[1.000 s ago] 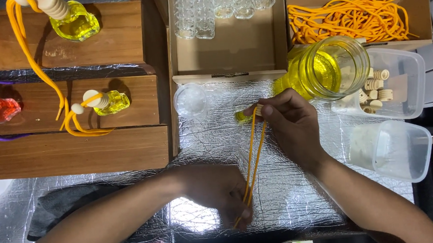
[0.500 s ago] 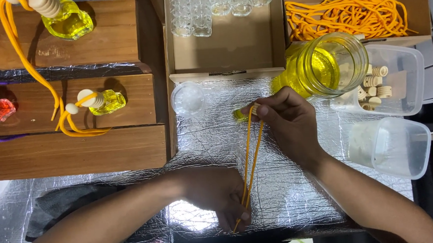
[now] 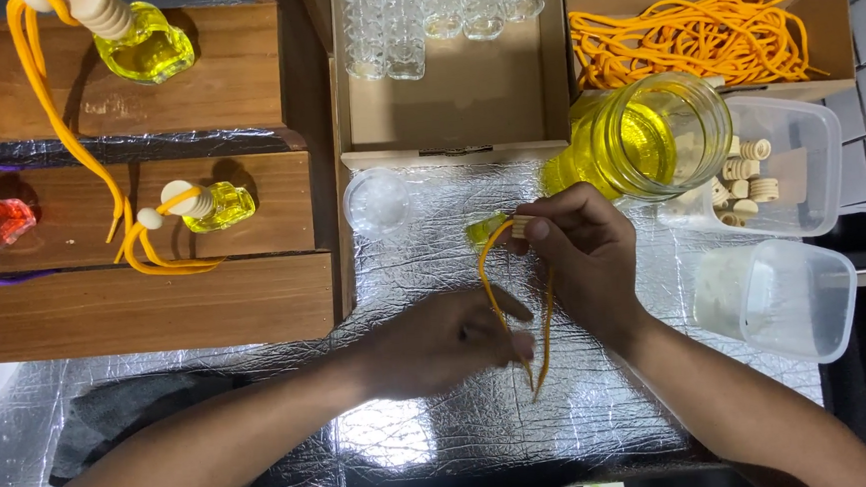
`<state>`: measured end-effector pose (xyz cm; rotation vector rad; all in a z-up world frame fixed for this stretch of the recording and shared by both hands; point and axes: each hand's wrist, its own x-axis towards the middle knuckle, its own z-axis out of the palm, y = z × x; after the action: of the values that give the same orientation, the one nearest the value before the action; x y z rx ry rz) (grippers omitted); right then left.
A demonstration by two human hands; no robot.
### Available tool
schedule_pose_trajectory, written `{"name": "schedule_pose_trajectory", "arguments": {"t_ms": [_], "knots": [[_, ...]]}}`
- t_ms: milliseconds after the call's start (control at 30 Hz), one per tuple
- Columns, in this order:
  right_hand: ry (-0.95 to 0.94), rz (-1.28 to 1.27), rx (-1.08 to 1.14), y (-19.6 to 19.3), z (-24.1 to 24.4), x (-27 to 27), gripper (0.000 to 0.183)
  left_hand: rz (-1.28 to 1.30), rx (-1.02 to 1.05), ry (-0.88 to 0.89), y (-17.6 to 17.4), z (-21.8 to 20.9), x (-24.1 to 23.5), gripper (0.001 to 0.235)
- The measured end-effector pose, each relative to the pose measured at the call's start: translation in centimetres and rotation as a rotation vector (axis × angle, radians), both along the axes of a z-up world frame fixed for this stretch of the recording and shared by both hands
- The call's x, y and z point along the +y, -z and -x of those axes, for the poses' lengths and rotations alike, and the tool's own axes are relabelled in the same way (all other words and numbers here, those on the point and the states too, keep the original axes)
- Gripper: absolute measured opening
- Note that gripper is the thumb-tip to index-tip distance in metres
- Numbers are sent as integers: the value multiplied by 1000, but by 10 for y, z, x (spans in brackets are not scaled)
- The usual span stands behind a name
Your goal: Filling a small glass bottle with yellow liquid using a pipette and then attaching a wooden cap and a yellow string.
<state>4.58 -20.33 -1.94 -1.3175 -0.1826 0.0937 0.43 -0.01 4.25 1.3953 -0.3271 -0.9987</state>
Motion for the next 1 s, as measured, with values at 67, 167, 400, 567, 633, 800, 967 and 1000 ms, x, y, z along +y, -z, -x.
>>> {"name": "schedule_pose_trajectory", "arguments": {"t_ms": [67, 167, 400, 567, 633, 800, 967, 1000], "knots": [[-22, 21, -42, 2, -2, -2, 14, 62, -84, -284, 9, 5, -1, 69], [-36, 18, -60, 4, -4, -2, 13, 103, -280, -471, 11, 4, 3, 59], [-127, 115, -118, -5, 0, 1, 15, 18, -552, -728, 16, 3, -5, 26], [-131, 134, -125, -2, -2, -2, 15, 6, -512, -701, 15, 4, -3, 26], [-128, 144, -125, -2, -1, -1, 15, 23, -512, -717, 18, 5, -4, 26], [-105, 167, -100, -5, 1, 1, 18, 40, -517, -721, 21, 4, -3, 29], [-91, 125, -59, -8, 0, 2, 21, 62, -546, -681, 26, 4, -2, 36], [-91, 125, -59, -9, 0, 3, 21, 61, -546, -681, 26, 4, -1, 36]]}}
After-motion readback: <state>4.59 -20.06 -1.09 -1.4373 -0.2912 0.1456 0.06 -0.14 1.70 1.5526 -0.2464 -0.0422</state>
